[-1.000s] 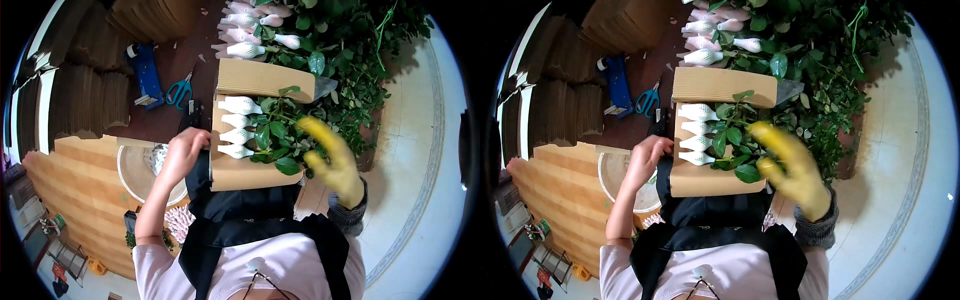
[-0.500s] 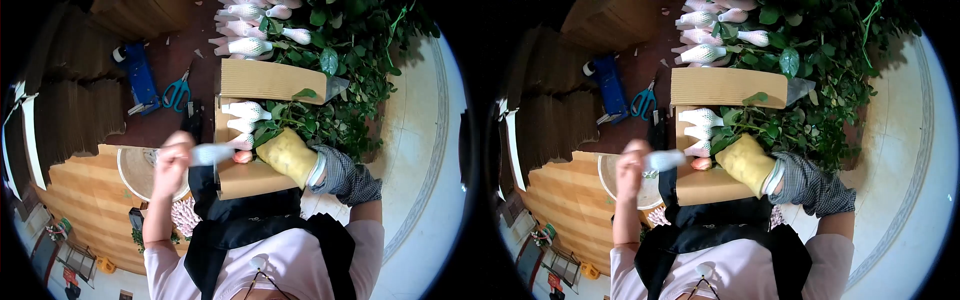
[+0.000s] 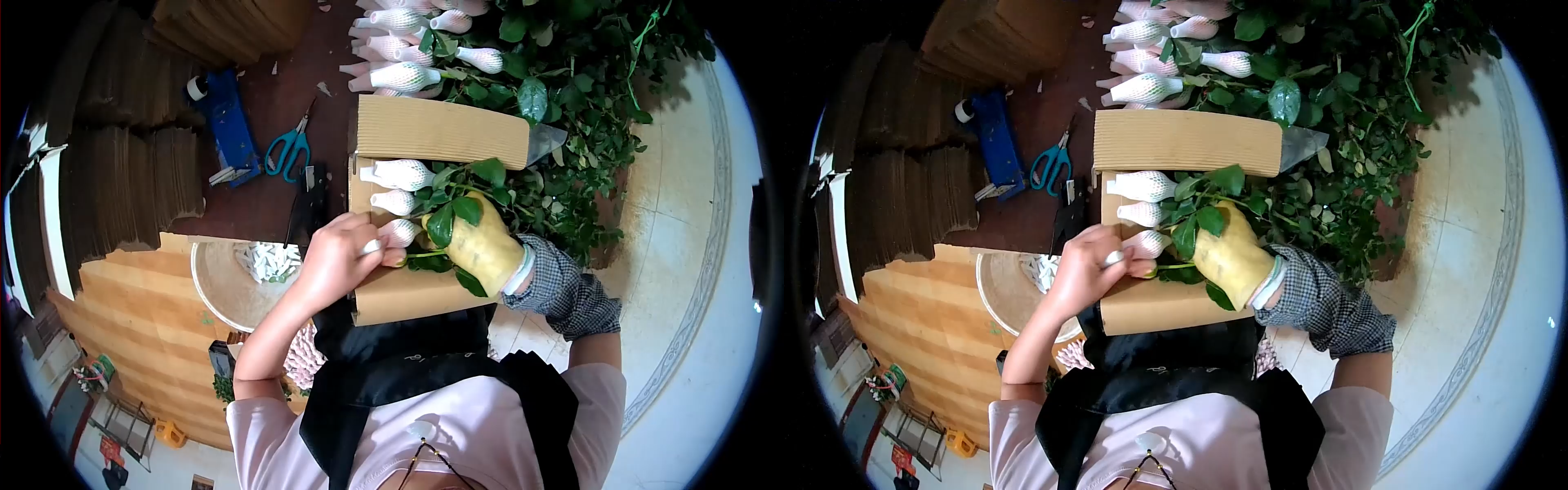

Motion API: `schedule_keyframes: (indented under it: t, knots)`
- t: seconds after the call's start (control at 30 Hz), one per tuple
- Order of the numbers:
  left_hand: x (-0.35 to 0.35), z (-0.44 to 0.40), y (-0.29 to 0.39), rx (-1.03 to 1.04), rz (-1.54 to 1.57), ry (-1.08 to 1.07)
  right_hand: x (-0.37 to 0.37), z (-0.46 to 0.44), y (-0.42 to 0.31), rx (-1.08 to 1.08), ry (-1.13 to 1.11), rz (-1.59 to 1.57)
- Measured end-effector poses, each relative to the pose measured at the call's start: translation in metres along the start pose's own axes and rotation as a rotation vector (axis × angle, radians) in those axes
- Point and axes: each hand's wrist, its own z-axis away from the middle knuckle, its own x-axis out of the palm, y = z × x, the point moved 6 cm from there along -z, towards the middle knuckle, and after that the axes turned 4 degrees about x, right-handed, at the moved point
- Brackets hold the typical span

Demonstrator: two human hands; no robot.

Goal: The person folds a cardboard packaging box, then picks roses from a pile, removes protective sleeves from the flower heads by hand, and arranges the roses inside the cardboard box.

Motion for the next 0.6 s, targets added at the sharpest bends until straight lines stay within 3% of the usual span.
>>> schedule_keyframes:
  t: [0.03,0.1,0.17,0.2,0.23,0.27,0.3,0.37,0.43,0.47,0.5,0.6]
  knots:
    - [-0.002,0.006,-0.003,0.004,-0.001,0.000,-0.003,-0.001,0.003,0.066,-0.001,-0.138]
    - [-0.038,0.028,-0.028,-0.158,0.185,0.373,-0.019,-0.004,-0.004,0.188,-0.036,-0.341]
    - [-0.085,0.041,-0.020,-0.212,-0.370,0.503,-0.036,-0.003,-0.021,0.302,-0.134,-0.469]
    - [-0.084,0.032,-0.007,0.029,-0.449,0.485,-0.040,0.000,-0.037,-0.031,-0.118,0.313]
    - [-0.080,0.026,0.004,0.269,-0.524,0.459,-0.051,0.001,-0.051,-0.190,-0.061,0.307]
    - [-0.065,0.024,-0.002,0.325,-0.341,0.312,-0.059,0.002,-0.059,-0.142,-0.095,0.367]
    - [-0.046,0.025,-0.011,0.255,-0.326,0.280,-0.068,-0.002,-0.072,-0.091,-0.127,0.429]
    - [-0.021,0.014,-0.023,-0.056,-0.332,0.187,-0.074,-0.006,-0.073,-0.098,0.093,0.577]
    - [-0.015,-0.009,-0.010,0.000,-0.203,0.258,-0.048,-0.007,-0.032,-0.017,-0.024,0.435]
    - [-0.010,-0.017,-0.010,0.009,-0.305,0.206,-0.035,-0.008,-0.015,0.054,-0.029,0.295]
    - [-0.010,-0.023,-0.004,0.052,-0.375,0.182,-0.038,-0.012,-0.025,-0.057,0.051,0.431]
    - [-0.007,-0.032,0.008,0.182,-0.311,0.088,-0.029,-0.010,-0.015,-0.067,-0.034,0.482]
